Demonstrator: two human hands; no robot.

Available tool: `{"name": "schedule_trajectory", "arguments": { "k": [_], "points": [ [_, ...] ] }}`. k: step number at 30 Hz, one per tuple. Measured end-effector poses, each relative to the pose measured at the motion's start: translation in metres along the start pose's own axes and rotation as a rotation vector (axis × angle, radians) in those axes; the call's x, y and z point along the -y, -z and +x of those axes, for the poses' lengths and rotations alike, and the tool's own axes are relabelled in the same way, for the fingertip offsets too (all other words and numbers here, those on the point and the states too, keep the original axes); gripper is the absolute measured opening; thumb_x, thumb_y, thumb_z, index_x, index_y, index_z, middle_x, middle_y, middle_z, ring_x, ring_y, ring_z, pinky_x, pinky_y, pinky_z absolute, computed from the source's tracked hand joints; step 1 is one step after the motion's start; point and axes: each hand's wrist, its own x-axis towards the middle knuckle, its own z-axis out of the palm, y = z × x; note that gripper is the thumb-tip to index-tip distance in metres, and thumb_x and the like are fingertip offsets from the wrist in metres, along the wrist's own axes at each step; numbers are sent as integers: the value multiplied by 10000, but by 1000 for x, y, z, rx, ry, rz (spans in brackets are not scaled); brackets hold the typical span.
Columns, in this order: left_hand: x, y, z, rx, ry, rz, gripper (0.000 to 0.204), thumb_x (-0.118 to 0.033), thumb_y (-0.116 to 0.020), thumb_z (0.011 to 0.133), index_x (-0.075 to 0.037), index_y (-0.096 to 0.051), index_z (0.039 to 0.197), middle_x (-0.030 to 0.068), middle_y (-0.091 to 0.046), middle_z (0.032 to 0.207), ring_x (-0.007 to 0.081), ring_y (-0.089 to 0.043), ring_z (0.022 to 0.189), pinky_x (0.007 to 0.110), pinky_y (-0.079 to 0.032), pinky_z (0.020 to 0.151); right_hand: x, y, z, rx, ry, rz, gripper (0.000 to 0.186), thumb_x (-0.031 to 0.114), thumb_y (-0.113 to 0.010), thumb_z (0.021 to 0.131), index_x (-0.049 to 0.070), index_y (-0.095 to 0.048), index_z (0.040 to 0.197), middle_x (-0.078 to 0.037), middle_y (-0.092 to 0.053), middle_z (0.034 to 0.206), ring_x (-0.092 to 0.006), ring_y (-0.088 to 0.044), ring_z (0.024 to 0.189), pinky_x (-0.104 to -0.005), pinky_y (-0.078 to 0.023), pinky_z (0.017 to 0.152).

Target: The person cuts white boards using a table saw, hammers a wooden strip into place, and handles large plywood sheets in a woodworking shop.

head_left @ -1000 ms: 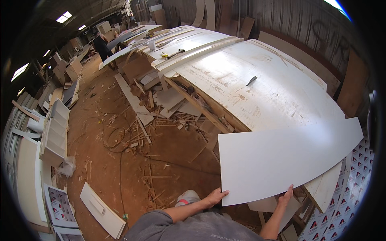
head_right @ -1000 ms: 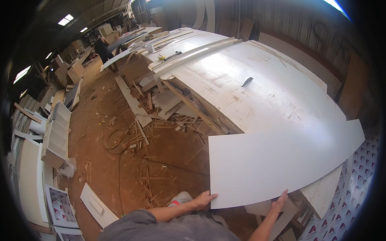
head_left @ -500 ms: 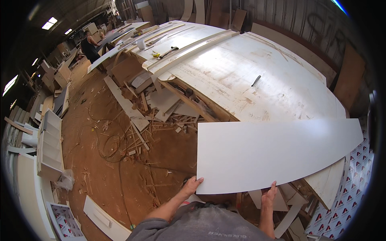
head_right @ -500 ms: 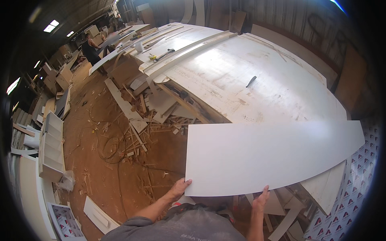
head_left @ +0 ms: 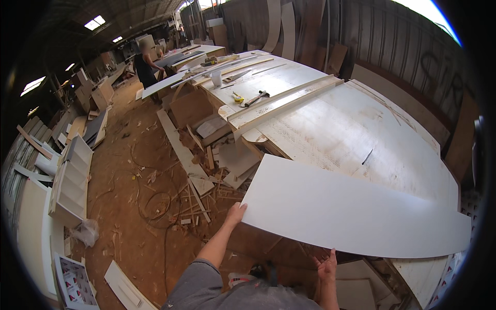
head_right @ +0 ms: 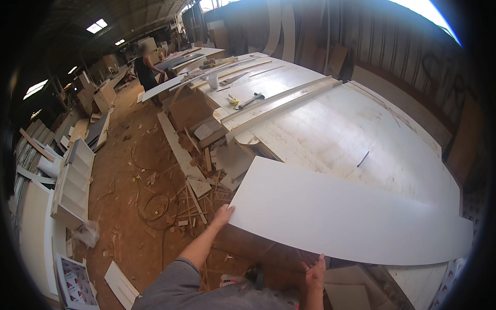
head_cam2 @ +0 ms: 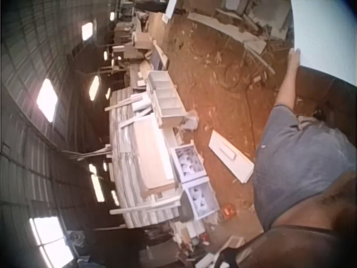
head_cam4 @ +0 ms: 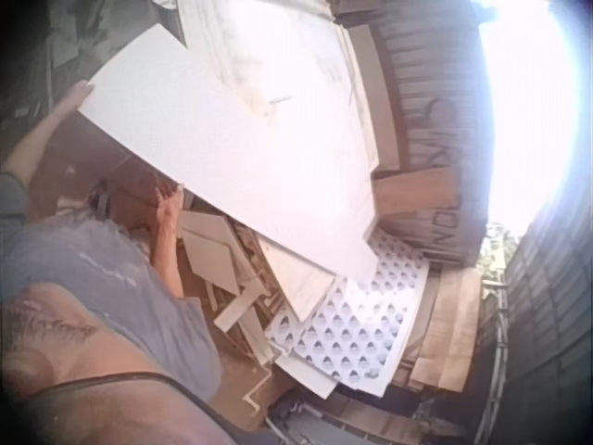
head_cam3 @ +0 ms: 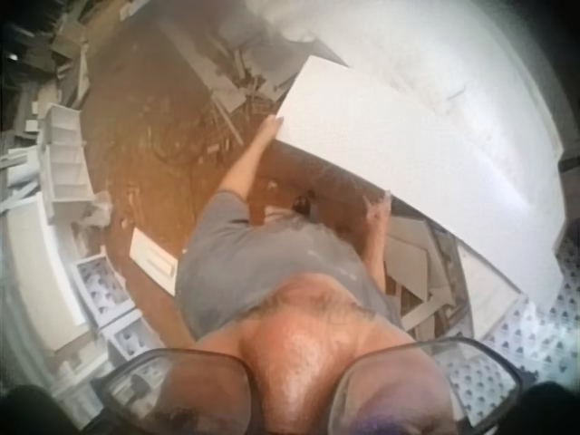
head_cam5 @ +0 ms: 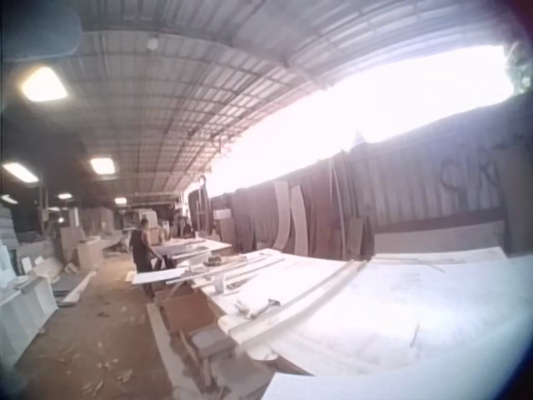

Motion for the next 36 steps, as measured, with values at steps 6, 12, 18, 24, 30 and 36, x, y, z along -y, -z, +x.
{"name": "schedule_trajectory", "arguments": {
  "k": [6, 12, 18, 24, 30, 36],
  "points": [
    [-3, -20, -9, -236, 14, 70, 627, -324, -588, 906, -10, -358, 1397, 250, -390, 1423, 380, -451, 1257, 447, -418, 998, 88, 180, 28, -480, 316, 295, 782, 604, -617, 846, 42, -391, 1342, -147, -477, 1276, -251, -499, 1142, -401, -442, 994],
    [-19, -79, -50, -297, 553, -1031, 761, -390, -575, 942, 35, -191, 1443, 202, -319, 1470, 308, -399, 1316, 417, -418, 1029, 154, 259, 48, -516, 452, 310, 668, 462, -609, 914, -4, -395, 1342, -171, -483, 1312, -270, -517, 1168, -399, -464, 980],
    [-9, -131, -19, -331, 402, -1132, 614, -376, -520, 979, 109, -356, 1317, 206, -509, 1297, 278, -553, 1140, 386, -475, 957, 157, 232, 58, -466, 324, 251, 418, 367, -630, 921, 62, -530, 1188, -85, -612, 1098, -238, -611, 972, -404, -529, 841],
    [-20, -129, -3, -374, 426, -1008, 574, -368, -513, 983, 120, -403, 1266, 210, -530, 1263, 273, -569, 1107, 377, -491, 925, 154, 180, 81, -480, 305, 169, 370, 325, -632, 925, 57, -542, 1164, -93, -624, 1066, -243, -632, 910, -436, -565, 741],
    [-32, -107, 35, -340, 408, -929, 571, -365, -505, 985, 121, -399, 1265, 207, -532, 1261, 274, -567, 1108, 374, -494, 919, 139, 140, 86, -588, 349, 185, 317, 277, -608, 943, 17, -556, 1115, -112, -646, 1022, -255, -663, 864, -422, -594, 716],
    [-27, -47, 124, -311, 398, -946, 628, -383, -491, 990, 105, -303, 1338, 217, -462, 1337, 296, -506, 1197, 399, -450, 973, 83, 64, 84, -446, 344, 229, 372, 308, -609, 941, 40, -532, 1188, -102, -646, 1074, -254, -648, 960, -430, -587, 767]
  ]
}}
